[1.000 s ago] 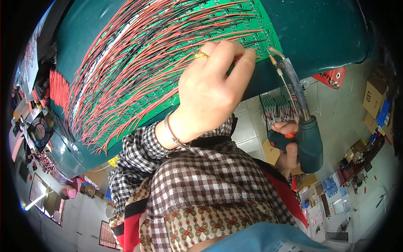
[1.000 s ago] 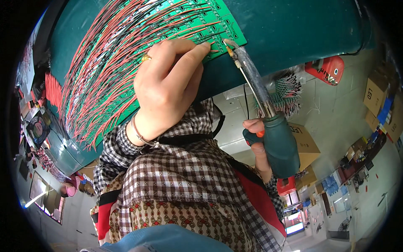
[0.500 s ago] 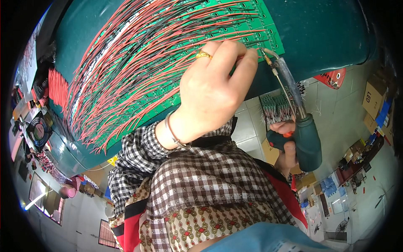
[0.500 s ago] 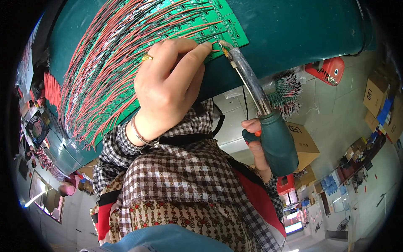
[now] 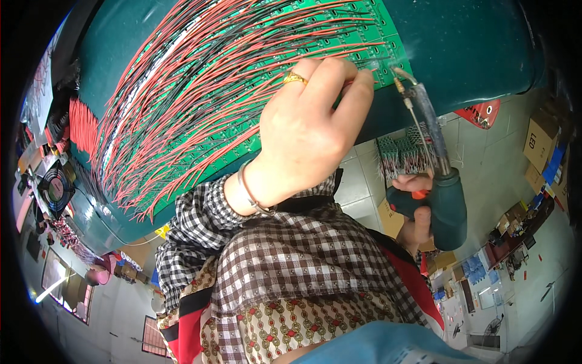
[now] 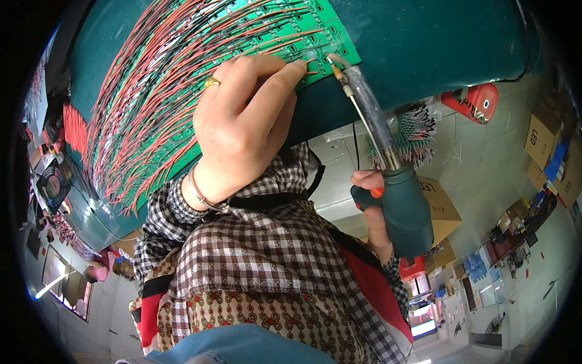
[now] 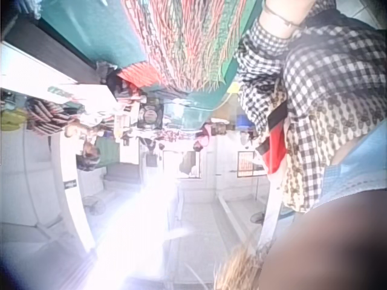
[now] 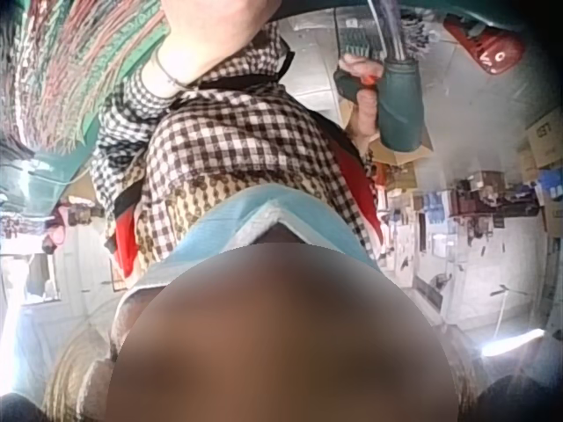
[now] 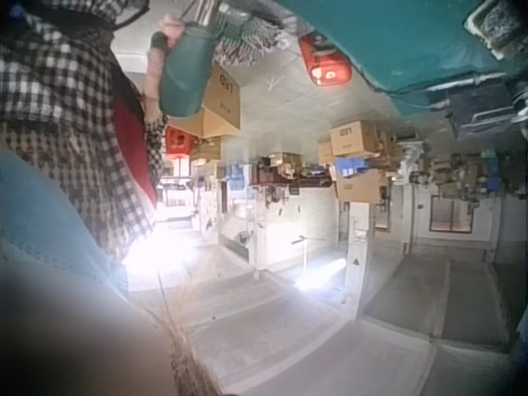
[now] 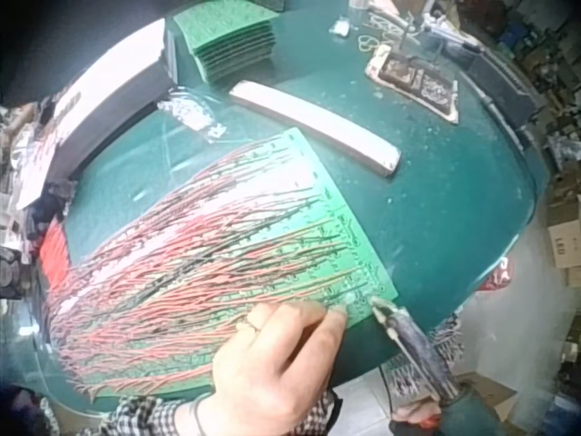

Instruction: Soldering wires onto a printed circuit board.

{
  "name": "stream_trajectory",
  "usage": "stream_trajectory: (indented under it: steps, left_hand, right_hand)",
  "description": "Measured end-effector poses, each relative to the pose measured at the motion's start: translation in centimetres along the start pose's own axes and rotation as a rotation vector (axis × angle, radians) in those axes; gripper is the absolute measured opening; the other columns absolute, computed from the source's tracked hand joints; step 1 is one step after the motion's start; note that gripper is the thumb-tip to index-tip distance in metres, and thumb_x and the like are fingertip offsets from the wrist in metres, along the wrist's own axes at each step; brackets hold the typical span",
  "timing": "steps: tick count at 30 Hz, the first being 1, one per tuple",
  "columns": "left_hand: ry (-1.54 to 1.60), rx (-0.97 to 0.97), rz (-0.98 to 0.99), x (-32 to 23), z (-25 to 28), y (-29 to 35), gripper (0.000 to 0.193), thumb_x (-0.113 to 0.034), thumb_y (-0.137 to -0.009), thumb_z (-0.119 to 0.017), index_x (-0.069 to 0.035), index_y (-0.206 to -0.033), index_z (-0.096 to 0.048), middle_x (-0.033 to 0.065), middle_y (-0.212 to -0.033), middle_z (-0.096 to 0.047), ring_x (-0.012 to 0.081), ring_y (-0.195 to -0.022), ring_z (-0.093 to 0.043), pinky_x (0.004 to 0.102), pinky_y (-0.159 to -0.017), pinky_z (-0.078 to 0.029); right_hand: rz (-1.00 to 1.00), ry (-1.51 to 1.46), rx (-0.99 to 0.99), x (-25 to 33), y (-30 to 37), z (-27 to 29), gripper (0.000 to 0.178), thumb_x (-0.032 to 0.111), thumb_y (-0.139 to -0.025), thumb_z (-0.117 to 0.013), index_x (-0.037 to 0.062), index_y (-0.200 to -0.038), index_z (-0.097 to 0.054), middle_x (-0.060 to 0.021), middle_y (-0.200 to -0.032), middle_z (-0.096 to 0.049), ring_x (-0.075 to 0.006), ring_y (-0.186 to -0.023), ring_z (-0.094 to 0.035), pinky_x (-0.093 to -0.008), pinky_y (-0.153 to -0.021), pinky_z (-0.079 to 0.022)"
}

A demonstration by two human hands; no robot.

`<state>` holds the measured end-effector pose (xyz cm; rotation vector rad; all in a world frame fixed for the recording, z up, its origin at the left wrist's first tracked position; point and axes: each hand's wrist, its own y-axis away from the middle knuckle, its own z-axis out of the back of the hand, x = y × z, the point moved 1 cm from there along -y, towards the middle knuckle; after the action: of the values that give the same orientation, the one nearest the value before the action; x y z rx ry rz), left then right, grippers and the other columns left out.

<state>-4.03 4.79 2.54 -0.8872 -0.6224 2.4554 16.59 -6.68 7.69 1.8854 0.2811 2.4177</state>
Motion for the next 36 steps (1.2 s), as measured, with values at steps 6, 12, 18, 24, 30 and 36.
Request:
stream_trajectory:
  steps: [6, 12, 18, 24, 30, 36]
  left_hand:
    - [0.008, 0.012, 0.052, -0.2, 0.2, -0.2, 0.030, 0.005, -0.064, -0.072, -0.007, -0.092, -0.070, 0.0027, -0.084, -0.060, 0.0181, -0.068, -0.057, 0.0281, -0.057, -0.047]
    - [-0.002, 0.012, 0.010, 0.0, 0.0, -0.1, 0.029, -0.004, -0.065, -0.067, -0.002, -0.094, -0.067, 0.0058, -0.087, -0.055, 0.0201, -0.073, -0.055, 0.0280, -0.058, -0.047]
    - [0.040, -0.030, 0.052, -0.8, 1.1, -1.3, 0.033, 0.005, -0.066, -0.072, -0.006, -0.097, -0.070, 0.0037, -0.085, -0.060, 0.0185, -0.070, -0.057, 0.0288, -0.058, -0.047]
    - [0.024, 0.042, 0.091, -0.7, -0.7, -1.2, 0.032, 0.004, -0.067, -0.072, -0.008, -0.098, -0.071, 0.0017, -0.082, -0.058, 0.0172, -0.069, -0.057, 0.0280, -0.057, -0.047]
    - [0.019, 0.019, 0.055, -0.4, -1.0, -1.0, 0.031, 0.002, -0.066, -0.074, -0.009, -0.095, -0.071, 0.0012, -0.081, -0.058, 0.0168, -0.068, -0.057, 0.0275, -0.056, -0.047]
    - [0.029, 0.043, 0.073, -0.6, -0.7, -1.1, 0.033, 0.002, -0.063, -0.074, -0.009, -0.094, -0.071, 0.0017, -0.082, -0.059, 0.0178, -0.068, -0.057, 0.0280, -0.057, -0.048]
  right_hand:
    - [-0.012, 0.032, -0.103, -0.2, 0.0, -0.4, 0.056, 0.025, -0.094, -0.043, -0.0229, -0.123, -0.038, -0.0206, -0.097, -0.061, -0.0323, -0.083, -0.066, -0.0376, -0.078, -0.058]
    - [0.040, -0.006, -0.112, -1.0, 0.4, 0.1, 0.057, 0.022, -0.093, -0.041, -0.0224, -0.127, -0.036, -0.0223, -0.105, -0.059, -0.0344, -0.090, -0.066, -0.0368, -0.076, -0.060]
    - [0.020, -0.034, -0.116, -1.2, 0.7, 0.9, 0.058, 0.019, -0.092, -0.040, -0.0205, -0.133, -0.032, -0.0266, -0.114, -0.057, -0.0400, -0.102, -0.064, -0.0396, -0.073, -0.062]
    - [0.017, -0.101, -0.138, -2.0, 1.2, 1.4, 0.057, 0.017, -0.091, -0.039, -0.0199, -0.134, -0.031, -0.0275, -0.116, -0.056, -0.0407, -0.102, -0.064, -0.0398, -0.072, -0.062]
    - [-0.015, -0.086, -0.152, -1.9, 1.3, 1.4, 0.056, 0.015, -0.091, -0.038, -0.0201, -0.134, -0.032, -0.0273, -0.114, -0.057, -0.0394, -0.100, -0.064, -0.0397, -0.072, -0.062]
    - [0.057, -0.019, -0.122, -1.6, 0.7, 1.1, 0.053, 0.016, -0.091, -0.040, -0.0259, -0.123, -0.038, -0.0280, -0.101, -0.062, -0.0327, -0.081, -0.068, -0.0354, -0.066, -0.061]
